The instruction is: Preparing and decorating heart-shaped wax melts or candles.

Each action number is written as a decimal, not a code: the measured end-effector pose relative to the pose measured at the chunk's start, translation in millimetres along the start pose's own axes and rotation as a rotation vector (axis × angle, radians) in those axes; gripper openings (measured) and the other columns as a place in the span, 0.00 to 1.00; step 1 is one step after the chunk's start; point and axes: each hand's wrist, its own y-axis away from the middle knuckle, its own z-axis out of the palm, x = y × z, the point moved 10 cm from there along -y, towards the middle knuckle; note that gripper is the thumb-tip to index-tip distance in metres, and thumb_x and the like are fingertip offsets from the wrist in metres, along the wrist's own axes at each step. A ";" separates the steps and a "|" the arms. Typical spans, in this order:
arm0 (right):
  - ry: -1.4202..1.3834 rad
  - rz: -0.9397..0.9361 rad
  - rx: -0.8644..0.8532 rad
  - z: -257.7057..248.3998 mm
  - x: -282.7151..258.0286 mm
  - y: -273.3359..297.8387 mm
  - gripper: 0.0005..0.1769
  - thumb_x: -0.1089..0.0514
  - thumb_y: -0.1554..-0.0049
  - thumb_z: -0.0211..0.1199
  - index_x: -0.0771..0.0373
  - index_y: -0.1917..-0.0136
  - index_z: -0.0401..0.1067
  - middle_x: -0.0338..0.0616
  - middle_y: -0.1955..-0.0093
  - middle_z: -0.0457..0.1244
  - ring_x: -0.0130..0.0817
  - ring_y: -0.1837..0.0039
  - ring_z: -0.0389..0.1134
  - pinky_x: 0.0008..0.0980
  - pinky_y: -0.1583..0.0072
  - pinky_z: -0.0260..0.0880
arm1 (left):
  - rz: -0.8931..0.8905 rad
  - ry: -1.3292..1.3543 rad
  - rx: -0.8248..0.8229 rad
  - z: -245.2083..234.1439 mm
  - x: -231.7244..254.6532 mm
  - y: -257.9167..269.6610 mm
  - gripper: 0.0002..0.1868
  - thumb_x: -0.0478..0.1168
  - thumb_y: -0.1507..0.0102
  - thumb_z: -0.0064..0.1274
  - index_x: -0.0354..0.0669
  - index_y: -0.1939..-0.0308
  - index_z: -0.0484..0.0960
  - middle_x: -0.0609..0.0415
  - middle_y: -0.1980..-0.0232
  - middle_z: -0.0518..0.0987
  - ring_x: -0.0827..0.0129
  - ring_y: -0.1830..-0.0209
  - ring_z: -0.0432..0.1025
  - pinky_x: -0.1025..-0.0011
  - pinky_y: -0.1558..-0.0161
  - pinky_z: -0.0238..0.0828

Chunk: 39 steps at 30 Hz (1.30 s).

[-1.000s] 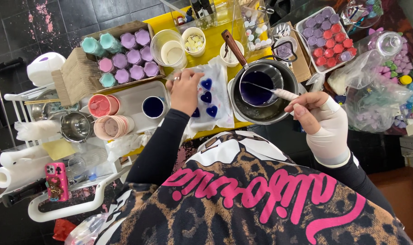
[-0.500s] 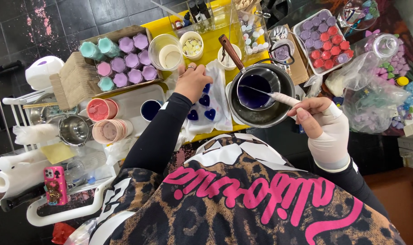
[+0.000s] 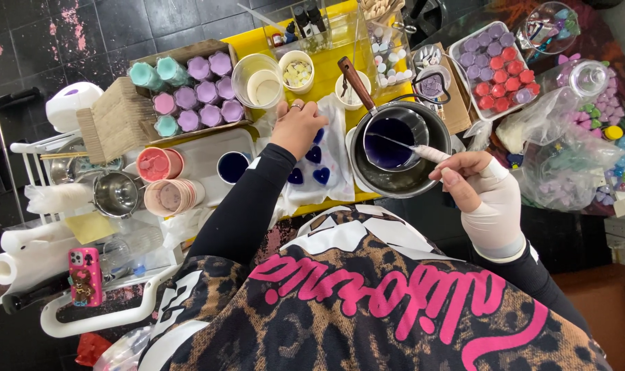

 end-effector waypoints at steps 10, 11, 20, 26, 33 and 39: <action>-0.021 -0.006 -0.019 -2.5 3.9 0.1 0.06 0.64 0.34 0.61 0.66 0.43 0.69 0.43 0.47 0.68 0.22 0.49 0.64 0.22 0.43 0.64 | -0.321 0.204 0.407 -32.9 -35.3 -13.4 0.19 0.35 0.36 0.48 0.36 0.42 0.73 0.41 0.57 0.78 0.45 0.65 0.77 0.53 0.64 0.75; 0.006 -0.003 -0.004 -4.9 4.8 1.3 0.06 0.64 0.34 0.61 0.66 0.43 0.69 0.43 0.47 0.68 0.22 0.50 0.63 0.22 0.43 0.64 | -0.403 0.156 0.345 -11.4 -48.0 -18.6 0.13 0.34 0.35 0.46 0.37 0.46 0.73 0.42 0.57 0.80 0.46 0.64 0.78 0.53 0.63 0.76; 0.030 -0.004 0.051 -20.2 4.5 5.7 0.05 0.64 0.33 0.60 0.67 0.44 0.70 0.43 0.47 0.68 0.22 0.50 0.63 0.22 0.44 0.63 | -0.456 0.067 0.331 5.6 -47.0 -31.3 0.04 0.34 0.36 0.46 0.42 0.58 0.76 0.44 0.62 0.82 0.48 0.66 0.79 0.54 0.64 0.76; 0.038 -0.001 0.042 -25.2 7.6 3.5 0.05 0.64 0.33 0.60 0.67 0.44 0.70 0.43 0.47 0.68 0.22 0.50 0.63 0.23 0.43 0.64 | -0.389 0.090 0.407 -15.4 -34.5 -22.7 0.04 0.40 0.34 0.51 0.46 0.60 0.77 0.49 0.64 0.82 0.51 0.68 0.78 0.56 0.66 0.75; 0.028 0.024 -0.008 -20.6 11.8 -4.5 0.05 0.65 0.34 0.59 0.67 0.44 0.69 0.44 0.47 0.68 0.22 0.50 0.64 0.23 0.43 0.64 | -0.324 0.046 0.625 -61.5 -14.8 5.0 0.05 0.44 0.32 0.56 0.52 0.54 0.81 0.54 0.65 0.79 0.55 0.70 0.75 0.59 0.67 0.73; -0.014 0.017 -0.022 -22.7 20.7 -8.1 0.05 0.65 0.33 0.60 0.68 0.45 0.70 0.44 0.47 0.68 0.22 0.49 0.64 0.22 0.44 0.63 | -0.223 -0.031 0.719 -135.7 44.3 73.1 0.05 0.41 0.33 0.58 0.53 0.53 0.84 0.59 0.62 0.79 0.64 0.64 0.74 0.63 0.58 0.69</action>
